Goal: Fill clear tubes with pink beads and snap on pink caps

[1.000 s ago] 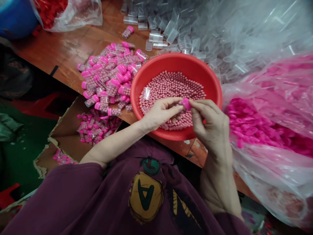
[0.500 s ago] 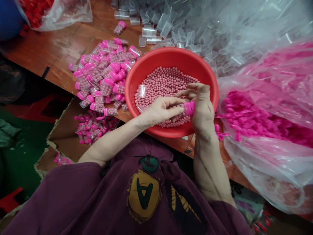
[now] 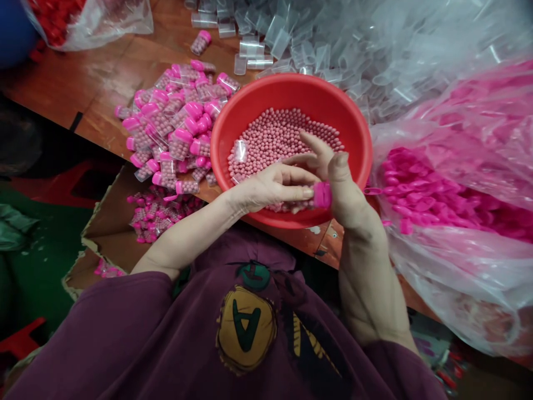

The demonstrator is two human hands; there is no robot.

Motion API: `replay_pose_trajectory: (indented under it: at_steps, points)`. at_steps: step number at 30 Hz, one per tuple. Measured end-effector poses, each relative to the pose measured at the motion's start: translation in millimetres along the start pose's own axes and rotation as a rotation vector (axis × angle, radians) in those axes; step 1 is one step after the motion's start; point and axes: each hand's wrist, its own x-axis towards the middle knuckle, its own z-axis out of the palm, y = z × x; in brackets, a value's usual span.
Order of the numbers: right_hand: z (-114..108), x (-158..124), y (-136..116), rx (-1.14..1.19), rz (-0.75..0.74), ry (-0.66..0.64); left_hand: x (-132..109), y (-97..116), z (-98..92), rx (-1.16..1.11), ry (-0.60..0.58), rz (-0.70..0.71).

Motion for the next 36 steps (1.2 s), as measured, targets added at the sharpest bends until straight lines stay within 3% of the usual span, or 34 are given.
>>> replay_pose_trajectory:
  at_steps: [2, 6, 12, 17, 25, 30, 36]
  points:
    - [-13.2, 8.9, 8.0, 0.03, -0.051, 0.075, 4.2, -4.2, 3.9, -0.039, 0.08, 0.043]
    - [-26.4, 11.8, 18.1, -0.001, -0.178, 0.354, 12.4, -9.1, 10.8, -0.126, 0.247, 0.062]
    - [-28.0, -7.7, 18.9, -0.361, -0.311, 0.162, 16.2, -4.6, 7.4, -0.249, 0.415, 0.046]
    - [-24.6, -13.2, 20.0, -0.588, -0.326, -0.045, 16.1, -5.8, 5.8, -0.312, 0.411, 0.025]
    - [0.8, -9.5, 24.9, -0.625, -0.335, 0.179, 15.4, -1.2, 12.6, -0.331, 0.458, -0.003]
    - [-6.0, -3.1, 33.0, -0.669, -0.399, 0.164, 14.1, -0.4, 12.4, -0.32, 0.476, -0.029]
    - [-5.8, 2.1, 36.0, -0.671, -0.358, 0.072, 21.1, -5.2, 9.9, -0.298, 0.491, -0.018]
